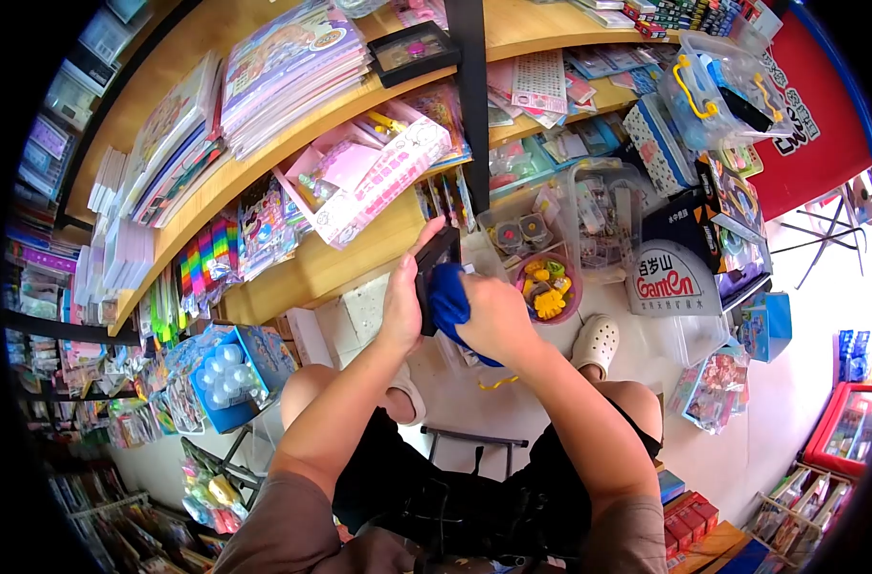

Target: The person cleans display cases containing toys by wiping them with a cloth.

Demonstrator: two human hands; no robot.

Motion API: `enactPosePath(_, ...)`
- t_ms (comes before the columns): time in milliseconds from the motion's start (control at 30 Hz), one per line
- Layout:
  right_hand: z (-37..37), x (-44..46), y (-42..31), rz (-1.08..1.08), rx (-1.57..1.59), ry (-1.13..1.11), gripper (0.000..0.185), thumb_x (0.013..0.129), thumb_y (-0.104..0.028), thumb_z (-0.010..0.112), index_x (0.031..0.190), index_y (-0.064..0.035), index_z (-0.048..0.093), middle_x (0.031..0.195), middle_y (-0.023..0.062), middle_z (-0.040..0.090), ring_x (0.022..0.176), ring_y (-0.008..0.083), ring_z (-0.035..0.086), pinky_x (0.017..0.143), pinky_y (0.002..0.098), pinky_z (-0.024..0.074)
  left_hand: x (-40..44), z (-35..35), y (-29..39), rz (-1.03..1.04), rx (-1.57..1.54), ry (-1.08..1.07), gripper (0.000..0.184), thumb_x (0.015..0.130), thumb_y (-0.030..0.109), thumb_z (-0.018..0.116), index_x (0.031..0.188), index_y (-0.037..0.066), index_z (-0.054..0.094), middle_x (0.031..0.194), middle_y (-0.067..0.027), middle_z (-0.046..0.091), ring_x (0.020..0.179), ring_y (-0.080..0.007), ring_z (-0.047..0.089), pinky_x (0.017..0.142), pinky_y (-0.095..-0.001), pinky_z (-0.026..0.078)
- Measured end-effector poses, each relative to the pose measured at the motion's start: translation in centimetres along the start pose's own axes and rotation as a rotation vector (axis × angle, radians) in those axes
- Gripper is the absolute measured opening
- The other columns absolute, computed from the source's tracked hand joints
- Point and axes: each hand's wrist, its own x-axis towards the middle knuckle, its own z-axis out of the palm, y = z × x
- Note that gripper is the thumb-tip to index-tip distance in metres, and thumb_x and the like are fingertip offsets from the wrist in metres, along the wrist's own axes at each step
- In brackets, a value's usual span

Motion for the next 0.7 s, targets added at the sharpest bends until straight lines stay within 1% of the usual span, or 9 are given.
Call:
enactPosePath(100,-0.4,-0.2,0.0,-0.154,-0.095,-0.115,0.028,0.074,-0.029,0.06,0.083,-0.0028,0.058,0.074,0.0191,0.062,0.071,0.0367,0.062,0.063,0.0432,0.0486,-0.1,-0.4,0.1,0.018,0.083,-0.024,0.074,0.09,0.061,0.025,0.142,0.009,0.029,0.123,-0.0137,0.052,0.112,-0.0219,0.052,0.097,-0.0334,0.04)
enactPosePath(200,-5.6,-0.8,-2.5,0.069,0.428,-0.551,0.031,0.075,-0.031,0.06,0.088,-0.0025,0.061,0.08,0.0198,0.064,0.077,0.0333,0.062,0.068,0.0395,0.0479,-0.2,0.3,1.7,-0.089,-0.136,-0.049,0.081,0.087,0.067,0.026,0.142,0.009,0.027,0.123,-0.0166,0.052,0.112,-0.0251,0.053,0.096,-0.0361,0.042)
enactPosePath(267,-2.3,-1.4,0.3,-0.104,0.57,-0.69,0.034,0.078,-0.034,0.06,0.093,-0.0031,0.062,0.08,0.0173,0.064,0.076,0.0223,0.061,0.074,0.0347,0.046,0.6,0.2,2.8,-0.069,-0.263,-0.036,0.086,0.084,0.071,0.026,0.142,0.008,0.026,0.122,-0.0201,0.052,0.109,-0.0319,0.054,0.093,-0.0413,0.044)
enactPosePath(333,-2.9,-1.7,0.9,-0.116,0.546,-0.645,0.03,0.079,-0.027,0.063,0.097,-0.0024,0.062,0.084,0.0149,0.065,0.077,0.0187,0.06,0.076,0.0327,0.0466,0.8,-0.4,3.5,-0.065,-0.317,-0.061,0.087,0.083,0.072,0.028,0.142,0.008,0.026,0.12,-0.0214,0.053,0.108,-0.0333,0.054,0.091,-0.0433,0.045)
enactPosePath(400,-4.3,-1.9,0.7,0.09,0.569,-0.431,0.028,0.08,-0.018,0.065,0.102,-0.0016,0.062,0.091,0.0114,0.066,0.081,0.016,0.059,0.079,0.0306,0.047,0.7,-0.2,3.8,-0.077,-0.377,-0.054,0.088,0.082,0.073,0.029,0.142,0.009,0.026,0.119,-0.0219,0.053,0.108,-0.0335,0.054,0.09,-0.0439,0.045)
enactPosePath(433,-5.3,-1.8,0.2,0.201,0.539,-0.297,0.037,0.077,-0.016,0.072,0.108,0.0002,0.06,0.096,0.0102,0.065,0.089,0.0163,0.059,0.083,0.0312,0.0467,0.7,-0.2,3.9,-0.084,-0.406,-0.051,0.088,0.082,0.073,0.03,0.142,0.009,0.026,0.118,-0.0221,0.053,0.108,-0.0336,0.054,0.09,-0.0442,0.046)
enactPosePath(533,-4.7,-1.6,1.6,0.244,0.643,-0.002,0.035,0.079,-0.007,0.066,0.111,0.0013,0.056,0.099,0.0096,0.065,0.089,0.0149,0.059,0.082,0.029,0.0462,0.8,-0.7,3.6,-0.073,-0.412,-0.107,0.088,0.082,0.073,0.03,0.142,0.009,0.026,0.119,-0.0222,0.053,0.109,-0.0333,0.054,0.09,-0.0442,0.046)
enactPosePath(667,-3.6,-1.8,0.0,-0.176,0.303,0.225,0.036,0.077,-0.005,0.066,0.111,-0.0009,0.056,0.099,0.0166,0.063,0.087,0.0249,0.063,0.078,0.0314,0.0475,0.7,-0.2,3.9,-0.149,-0.538,-0.027,0.086,0.083,0.072,0.029,0.141,0.009,0.028,0.12,-0.0225,0.052,0.108,-0.0318,0.054,0.09,-0.0442,0.045)
enactPosePath(700,-2.8,-2.0,-0.3,-0.157,0.161,0.207,0.028,0.074,-0.016,0.068,0.096,-0.0011,0.061,0.106,0.0188,0.054,0.083,0.0396,0.058,0.068,0.041,0.0497,0.5,0.3,4.4,-0.175,-0.562,-0.039,0.075,0.089,0.064,0.019,0.139,0.01,0.034,0.119,-0.0172,0.054,0.104,-0.0274,0.056,0.092,-0.0387,0.044)
